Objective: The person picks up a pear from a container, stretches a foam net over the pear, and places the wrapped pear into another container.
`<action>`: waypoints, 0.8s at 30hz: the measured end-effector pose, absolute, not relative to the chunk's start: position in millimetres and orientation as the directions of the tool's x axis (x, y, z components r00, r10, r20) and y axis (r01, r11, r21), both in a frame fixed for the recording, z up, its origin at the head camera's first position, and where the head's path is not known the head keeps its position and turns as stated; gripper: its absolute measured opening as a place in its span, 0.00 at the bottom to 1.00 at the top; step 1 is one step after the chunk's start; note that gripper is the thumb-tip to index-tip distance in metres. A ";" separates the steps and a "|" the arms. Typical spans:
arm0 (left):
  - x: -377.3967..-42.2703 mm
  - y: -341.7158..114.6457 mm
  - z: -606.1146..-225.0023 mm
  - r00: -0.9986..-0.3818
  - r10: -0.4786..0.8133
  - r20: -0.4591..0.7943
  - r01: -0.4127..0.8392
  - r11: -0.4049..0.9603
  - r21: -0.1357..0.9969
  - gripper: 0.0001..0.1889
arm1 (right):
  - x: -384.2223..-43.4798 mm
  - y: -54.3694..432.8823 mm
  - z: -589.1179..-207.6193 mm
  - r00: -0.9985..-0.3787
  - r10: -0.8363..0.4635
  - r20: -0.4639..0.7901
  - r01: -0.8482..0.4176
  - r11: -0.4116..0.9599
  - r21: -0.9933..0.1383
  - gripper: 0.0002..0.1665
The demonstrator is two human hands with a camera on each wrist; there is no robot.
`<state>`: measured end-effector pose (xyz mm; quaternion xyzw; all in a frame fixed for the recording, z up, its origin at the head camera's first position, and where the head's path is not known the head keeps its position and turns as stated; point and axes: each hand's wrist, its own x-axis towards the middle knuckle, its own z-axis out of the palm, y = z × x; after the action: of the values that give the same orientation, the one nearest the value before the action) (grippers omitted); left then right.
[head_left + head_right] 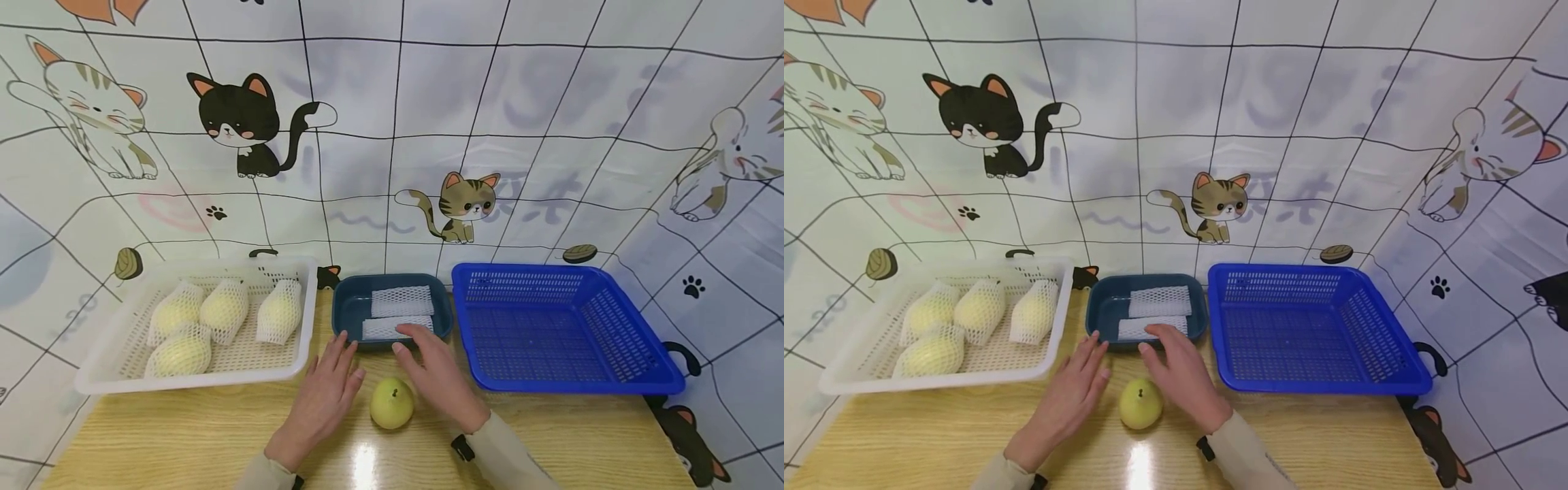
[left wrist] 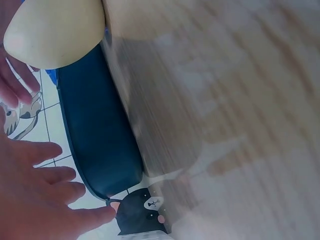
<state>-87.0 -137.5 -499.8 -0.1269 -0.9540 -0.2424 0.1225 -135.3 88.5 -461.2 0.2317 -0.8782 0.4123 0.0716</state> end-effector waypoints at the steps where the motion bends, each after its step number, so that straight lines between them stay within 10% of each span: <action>1: -86.8 -137.3 -500.2 -0.943 0.183 0.279 0.293 0.856 0.427 0.29 | -139.0 86.4 -461.4 -0.885 -0.339 0.319 -0.463 0.569 -0.680 0.26; 24: -86.2 -134.7 -501.8 -0.960 0.190 0.205 0.262 0.866 0.426 0.35 | -210.1 71.2 -462.5 -0.905 -0.417 0.083 -0.405 0.786 -0.467 0.33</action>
<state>-86.2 -134.7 -501.8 -0.1173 -0.9627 -0.2310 0.0783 -210.1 71.2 -462.5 0.2173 -0.9450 0.2442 -0.0122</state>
